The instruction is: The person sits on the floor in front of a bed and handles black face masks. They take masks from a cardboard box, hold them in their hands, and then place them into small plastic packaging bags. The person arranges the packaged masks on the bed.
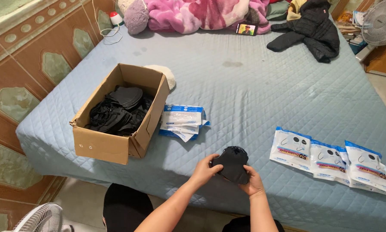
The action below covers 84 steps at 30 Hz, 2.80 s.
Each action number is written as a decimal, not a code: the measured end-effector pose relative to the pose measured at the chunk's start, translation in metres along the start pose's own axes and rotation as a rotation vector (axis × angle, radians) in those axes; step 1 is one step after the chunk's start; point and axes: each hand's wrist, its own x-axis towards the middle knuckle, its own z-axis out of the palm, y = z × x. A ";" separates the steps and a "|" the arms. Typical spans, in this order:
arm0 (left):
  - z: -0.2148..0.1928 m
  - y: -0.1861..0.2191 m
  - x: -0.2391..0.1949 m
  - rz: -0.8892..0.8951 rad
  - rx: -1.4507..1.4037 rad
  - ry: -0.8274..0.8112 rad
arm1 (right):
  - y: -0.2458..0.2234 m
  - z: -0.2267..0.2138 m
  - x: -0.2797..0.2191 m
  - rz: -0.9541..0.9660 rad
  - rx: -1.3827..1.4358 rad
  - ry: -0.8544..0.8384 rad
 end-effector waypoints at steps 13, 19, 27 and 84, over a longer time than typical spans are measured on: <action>0.017 -0.025 0.016 0.247 0.488 0.273 | -0.005 0.082 -0.056 -0.045 0.037 0.043; 0.024 -0.035 0.021 0.473 0.562 0.358 | -0.003 0.063 -0.048 -0.054 0.044 -0.023; 0.012 -0.049 0.038 0.192 -0.101 0.200 | -0.024 0.037 -0.049 -0.113 0.035 -0.013; 0.041 -0.010 0.014 0.461 0.486 0.272 | -0.023 -0.006 -0.038 -0.154 -0.086 0.089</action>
